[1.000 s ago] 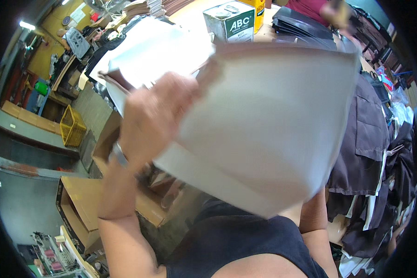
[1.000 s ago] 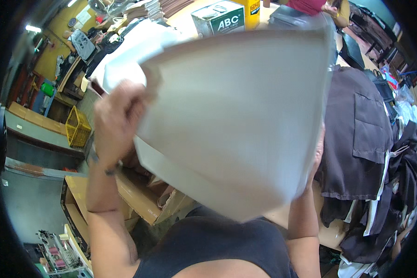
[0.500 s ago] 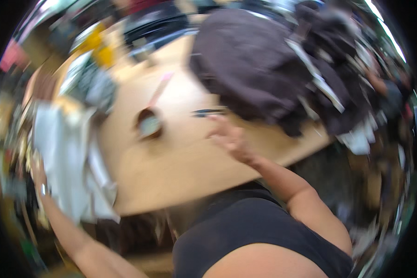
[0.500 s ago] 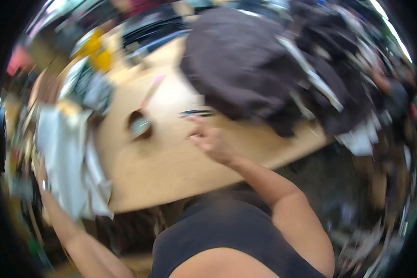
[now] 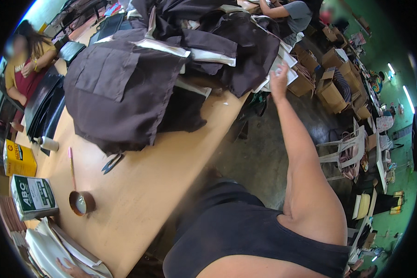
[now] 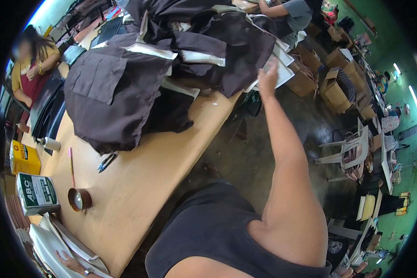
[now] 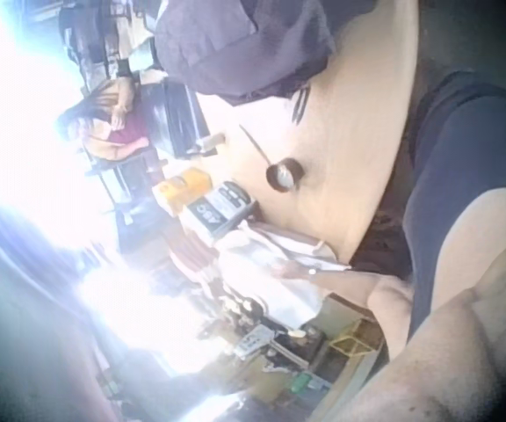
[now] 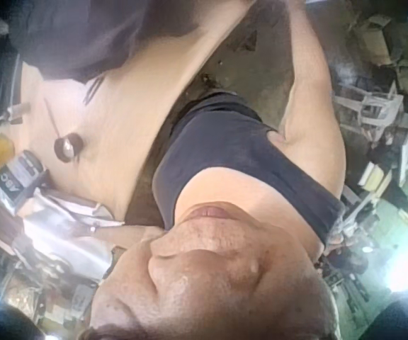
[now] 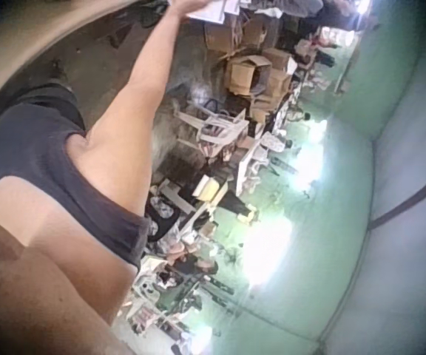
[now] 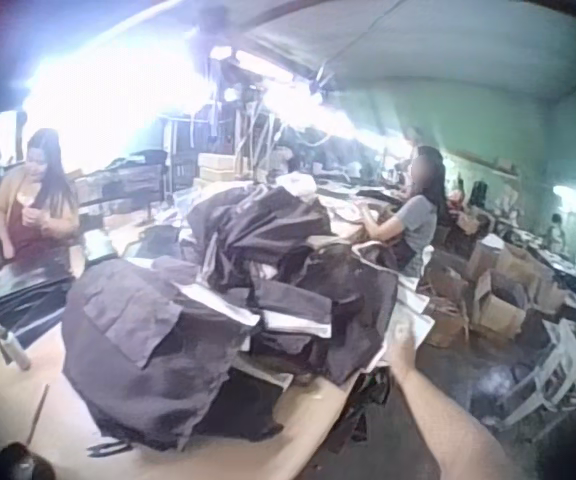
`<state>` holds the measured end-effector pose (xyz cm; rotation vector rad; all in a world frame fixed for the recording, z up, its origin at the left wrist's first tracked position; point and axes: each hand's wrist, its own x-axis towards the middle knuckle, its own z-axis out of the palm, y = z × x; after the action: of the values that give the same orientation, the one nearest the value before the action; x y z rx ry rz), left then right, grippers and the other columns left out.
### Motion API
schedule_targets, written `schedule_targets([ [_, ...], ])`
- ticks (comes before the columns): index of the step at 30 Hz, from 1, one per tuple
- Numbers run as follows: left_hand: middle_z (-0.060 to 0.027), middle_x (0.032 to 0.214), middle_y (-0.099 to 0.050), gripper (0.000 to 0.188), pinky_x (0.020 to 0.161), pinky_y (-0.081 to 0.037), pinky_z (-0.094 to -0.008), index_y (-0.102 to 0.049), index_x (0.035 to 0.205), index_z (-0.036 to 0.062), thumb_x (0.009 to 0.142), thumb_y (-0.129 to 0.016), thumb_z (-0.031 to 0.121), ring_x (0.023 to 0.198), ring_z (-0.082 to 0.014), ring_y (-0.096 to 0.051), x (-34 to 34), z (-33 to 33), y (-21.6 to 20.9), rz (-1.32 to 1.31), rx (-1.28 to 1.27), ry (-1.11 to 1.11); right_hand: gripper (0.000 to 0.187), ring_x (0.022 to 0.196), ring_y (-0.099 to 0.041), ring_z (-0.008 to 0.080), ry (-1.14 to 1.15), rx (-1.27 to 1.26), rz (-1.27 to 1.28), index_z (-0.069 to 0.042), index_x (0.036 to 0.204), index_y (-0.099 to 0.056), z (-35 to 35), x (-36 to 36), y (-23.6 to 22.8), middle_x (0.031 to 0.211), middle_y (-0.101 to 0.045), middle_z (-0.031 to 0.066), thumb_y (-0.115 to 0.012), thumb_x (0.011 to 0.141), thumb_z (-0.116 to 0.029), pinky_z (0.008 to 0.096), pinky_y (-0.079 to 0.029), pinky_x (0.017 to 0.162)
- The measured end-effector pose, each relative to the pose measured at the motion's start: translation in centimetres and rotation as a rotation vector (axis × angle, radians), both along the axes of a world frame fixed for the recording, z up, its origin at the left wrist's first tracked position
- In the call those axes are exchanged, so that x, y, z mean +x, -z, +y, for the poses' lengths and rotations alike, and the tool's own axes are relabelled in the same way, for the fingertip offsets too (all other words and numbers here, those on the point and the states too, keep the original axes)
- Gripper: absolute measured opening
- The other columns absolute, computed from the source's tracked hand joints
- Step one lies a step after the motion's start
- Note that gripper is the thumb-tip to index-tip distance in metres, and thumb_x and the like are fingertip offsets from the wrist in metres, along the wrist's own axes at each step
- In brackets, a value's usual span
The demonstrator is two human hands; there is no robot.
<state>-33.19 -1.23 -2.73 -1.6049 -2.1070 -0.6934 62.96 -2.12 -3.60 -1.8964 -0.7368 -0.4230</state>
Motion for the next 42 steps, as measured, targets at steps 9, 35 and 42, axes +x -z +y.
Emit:
schedule_targets([
  [9,-0.0156,0.129,-0.042,0.037,0.099,-0.029,-0.0363,-0.044,0.123,0.0024,0.09,-0.047,0.019,0.12,-0.0284,-0.038,26.4,-2.2,1.7,-0.609,-0.182,0.198,0.081,0.105,-0.051,0.0375,0.242,-0.596,-0.065,-0.013,0.138,-0.01,0.7,18.5,3.5,0.116,-0.052,0.0215,-0.059,0.074,-0.02,0.049,-0.032,0.095],
  [35,-0.0109,0.094,-0.062,0.017,0.078,-0.045,-0.0355,-0.059,0.097,0.0067,0.08,-0.057,0.008,0.089,-0.0273,-0.058,57.4,1.7,0.4,-0.536,-0.447,0.963,0.079,0.059,-0.044,0.0076,-0.724,0.211,-0.013,-0.007,0.135,-0.027,1.0,7.9,-22.4,0.066,-0.048,-0.0002,-0.061,0.065,-0.012,0.0221,-0.037,0.057],
  [42,-0.009,0.109,-0.057,0.026,0.085,-0.044,-0.0366,-0.058,0.101,0.0086,0.076,-0.061,0.008,0.099,-0.0277,-0.055,52.5,-0.7,-6.6,-0.561,-0.037,1.021,0.079,0.056,-0.041,0.0062,-1.314,0.22,0.11,-0.005,0.135,-0.026,2.9,-12.2,-22.3,0.063,-0.046,-0.0011,-0.061,0.065,-0.014,0.0207,-0.032,0.053],
])
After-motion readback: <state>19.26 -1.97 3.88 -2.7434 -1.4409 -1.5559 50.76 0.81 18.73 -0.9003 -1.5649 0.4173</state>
